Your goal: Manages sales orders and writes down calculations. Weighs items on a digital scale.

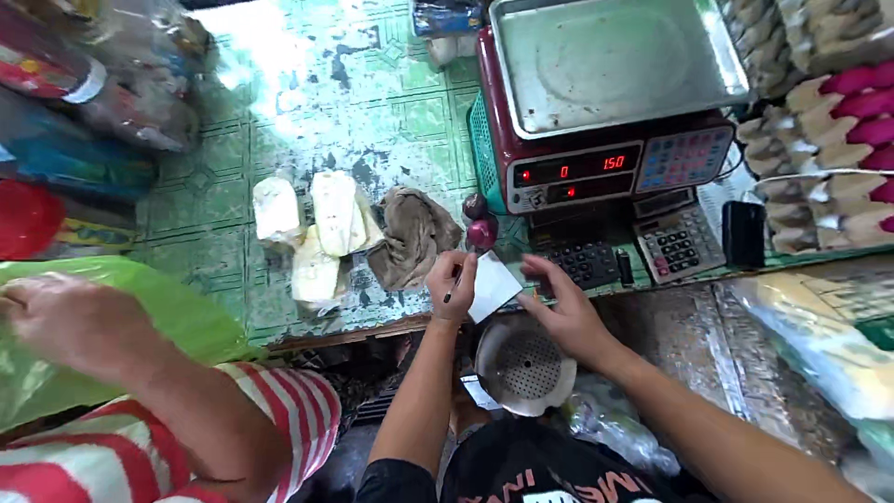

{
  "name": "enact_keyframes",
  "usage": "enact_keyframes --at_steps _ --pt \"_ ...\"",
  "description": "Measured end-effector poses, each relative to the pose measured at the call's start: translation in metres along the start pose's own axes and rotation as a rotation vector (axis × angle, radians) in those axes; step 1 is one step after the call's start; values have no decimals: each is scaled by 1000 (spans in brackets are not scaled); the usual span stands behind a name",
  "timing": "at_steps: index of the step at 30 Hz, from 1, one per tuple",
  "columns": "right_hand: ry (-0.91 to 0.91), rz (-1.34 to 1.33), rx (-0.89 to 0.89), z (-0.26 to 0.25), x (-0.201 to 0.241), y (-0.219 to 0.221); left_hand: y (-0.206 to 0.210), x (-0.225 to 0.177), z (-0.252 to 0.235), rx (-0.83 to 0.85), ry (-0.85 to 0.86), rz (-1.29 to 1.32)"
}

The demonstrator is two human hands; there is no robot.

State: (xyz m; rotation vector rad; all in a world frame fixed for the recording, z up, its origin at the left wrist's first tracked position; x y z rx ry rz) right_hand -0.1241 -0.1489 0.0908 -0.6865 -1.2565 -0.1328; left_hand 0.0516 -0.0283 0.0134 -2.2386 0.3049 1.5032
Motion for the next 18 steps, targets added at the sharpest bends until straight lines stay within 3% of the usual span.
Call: enact_keyframes --at_steps 5,9,12,15,18 --pt "365 99 -68 149 -118 -53 22 14 -9 41 -140 -217" --pt "668 308 -51 257 -210 -92 27 18 -4 97 -78 -330" --pt "552 591 -212 289 -225 -136 30 19 -3 98 19 -413" --pt "482 762 -443 289 -223 -180 31 18 -2 113 85 -437" --pt "545 833 -560 283 -235 -210 33 13 -3 132 69 -469"
Point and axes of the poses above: each hand's wrist, its own z-axis away from the middle knuckle, its own y-axis out of the palm, x = y × z, the point moved 3 cm from there along -z, towards the middle knuckle, and after that the axes turned 3 degrees about -x, right-handed, at the moved point
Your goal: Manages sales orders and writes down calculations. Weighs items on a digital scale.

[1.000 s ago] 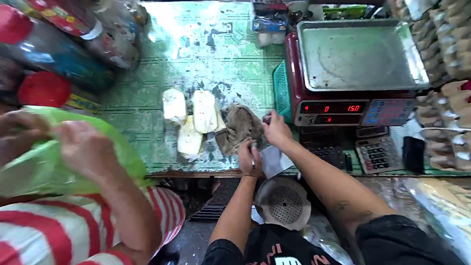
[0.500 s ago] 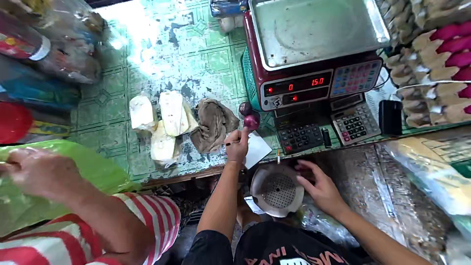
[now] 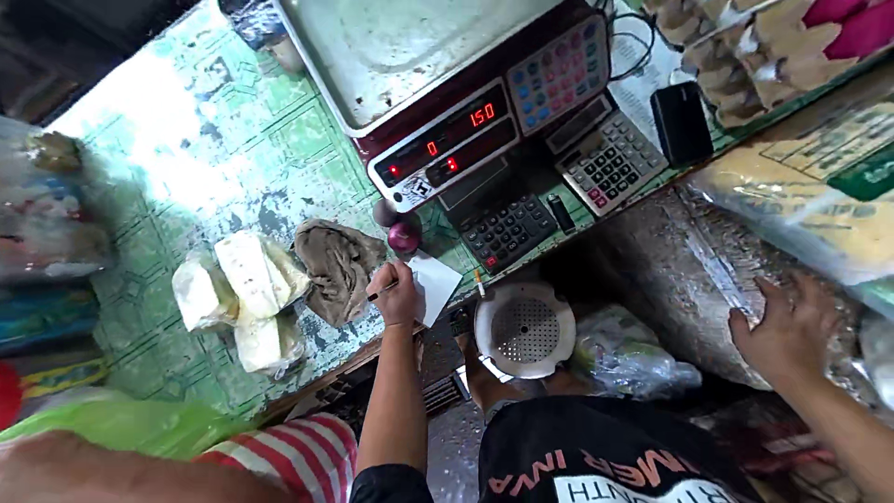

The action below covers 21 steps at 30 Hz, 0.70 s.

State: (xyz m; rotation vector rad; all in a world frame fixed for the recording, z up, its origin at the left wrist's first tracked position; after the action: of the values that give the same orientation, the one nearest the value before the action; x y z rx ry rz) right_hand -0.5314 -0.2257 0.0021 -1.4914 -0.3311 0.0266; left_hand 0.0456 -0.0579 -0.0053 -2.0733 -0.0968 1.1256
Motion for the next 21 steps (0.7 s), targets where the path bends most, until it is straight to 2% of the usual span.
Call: enact_keyframes --at_steps 5,11,16,21 --pt "125 31 173 -14 -18 16 -1 2 0 37 4 -4" --pt "167 57 254 -16 -33 31 -1 1 -2 11 -22 17" --pt "214 79 339 -25 -29 25 -5 5 -4 -65 -132 201" --pt "227 62 452 -30 -21 20 -9 -9 -14 4 -110 115"
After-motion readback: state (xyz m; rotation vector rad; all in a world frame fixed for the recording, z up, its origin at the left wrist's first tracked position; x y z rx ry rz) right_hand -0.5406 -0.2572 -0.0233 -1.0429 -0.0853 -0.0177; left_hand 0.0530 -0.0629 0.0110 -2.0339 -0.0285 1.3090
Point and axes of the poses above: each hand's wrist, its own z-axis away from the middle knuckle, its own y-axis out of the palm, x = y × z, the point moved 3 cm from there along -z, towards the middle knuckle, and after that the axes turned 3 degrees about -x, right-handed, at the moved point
